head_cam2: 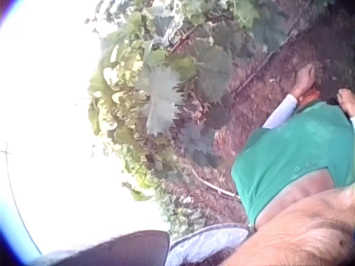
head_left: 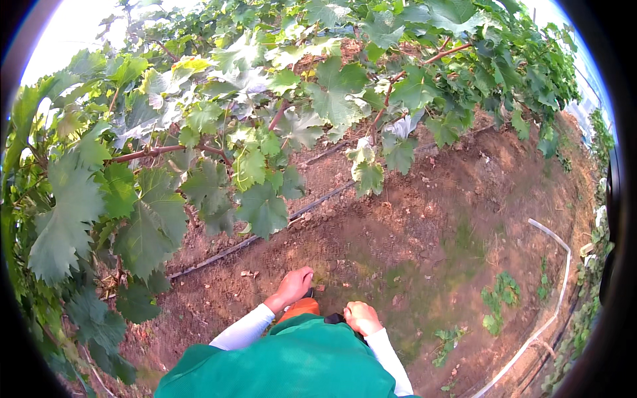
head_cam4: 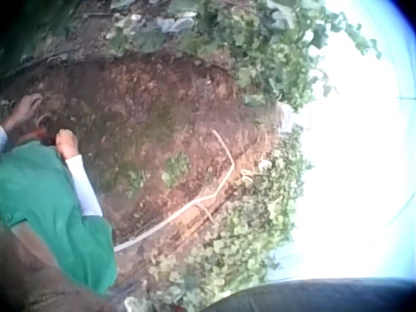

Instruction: The person walks along rows of grapevines in a greenhouse and repeatedly reaches up to pluck small leaves or shoots from the vines by hand. The removed plant material is dropped to the ground as the person continues down the row.

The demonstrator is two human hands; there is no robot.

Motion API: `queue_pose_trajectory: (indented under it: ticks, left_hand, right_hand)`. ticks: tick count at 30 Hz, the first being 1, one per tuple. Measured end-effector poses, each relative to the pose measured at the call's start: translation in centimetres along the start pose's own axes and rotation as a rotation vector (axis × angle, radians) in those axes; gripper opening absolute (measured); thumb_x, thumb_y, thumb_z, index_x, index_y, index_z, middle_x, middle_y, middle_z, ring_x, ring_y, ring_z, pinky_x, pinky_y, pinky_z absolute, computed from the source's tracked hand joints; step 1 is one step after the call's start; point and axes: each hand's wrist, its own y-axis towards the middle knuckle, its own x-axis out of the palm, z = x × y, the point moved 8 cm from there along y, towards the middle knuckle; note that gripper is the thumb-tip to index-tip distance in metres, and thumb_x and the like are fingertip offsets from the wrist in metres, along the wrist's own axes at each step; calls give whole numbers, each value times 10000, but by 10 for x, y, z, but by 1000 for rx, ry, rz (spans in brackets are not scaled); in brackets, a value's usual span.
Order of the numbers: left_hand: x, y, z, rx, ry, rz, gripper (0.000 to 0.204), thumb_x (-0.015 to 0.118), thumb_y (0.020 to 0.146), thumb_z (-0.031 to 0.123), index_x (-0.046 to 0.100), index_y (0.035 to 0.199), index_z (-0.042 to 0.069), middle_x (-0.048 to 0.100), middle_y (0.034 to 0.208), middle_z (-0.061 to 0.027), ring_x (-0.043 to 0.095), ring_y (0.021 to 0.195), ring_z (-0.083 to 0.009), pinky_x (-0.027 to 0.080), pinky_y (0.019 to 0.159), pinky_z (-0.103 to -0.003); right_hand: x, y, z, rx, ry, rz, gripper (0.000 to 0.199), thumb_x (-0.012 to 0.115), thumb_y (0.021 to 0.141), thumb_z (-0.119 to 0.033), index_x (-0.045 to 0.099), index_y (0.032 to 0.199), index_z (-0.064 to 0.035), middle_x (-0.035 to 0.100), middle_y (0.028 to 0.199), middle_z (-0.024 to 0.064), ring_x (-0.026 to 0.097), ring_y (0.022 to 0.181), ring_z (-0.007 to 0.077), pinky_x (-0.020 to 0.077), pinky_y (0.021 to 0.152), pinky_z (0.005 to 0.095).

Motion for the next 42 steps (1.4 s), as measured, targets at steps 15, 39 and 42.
queue_pose_trajectory:
  ticks: [15, 39, 42]
  left_hand:
    - [-9, -4, 45, -145, -5, -99, 202, 486, 921, 150, 631, 1030, 59, 691, 772, -146, 730, 756, -239, 548, 706, -404]
    - [0, -22, -3, -200, -38, -89, 212, 574, 960, 225, 569, 977, 13, 708, 778, -157, 699, 754, -333, 526, 686, -465]
    - [3, -21, -3, -217, -31, -137, 228, 570, 966, 238, 558, 951, 11, 689, 739, -157, 681, 708, -339, 510, 665, -481]
  right_hand:
    - [-1, -4, 8, -19, -14, 61, 223, 531, 879, -238, 655, 944, -66, 673, 974, 187, 639, 961, 402, 515, 824, 505]
    - [9, -2, -6, -79, -63, 117, 233, 544, 909, -279, 689, 937, -99, 689, 938, 166, 657, 918, 393, 527, 803, 499]
    - [1, -7, -13, -93, -63, 145, 218, 561, 907, -274, 679, 938, -93, 686, 924, 168, 657, 910, 392, 526, 793, 498]
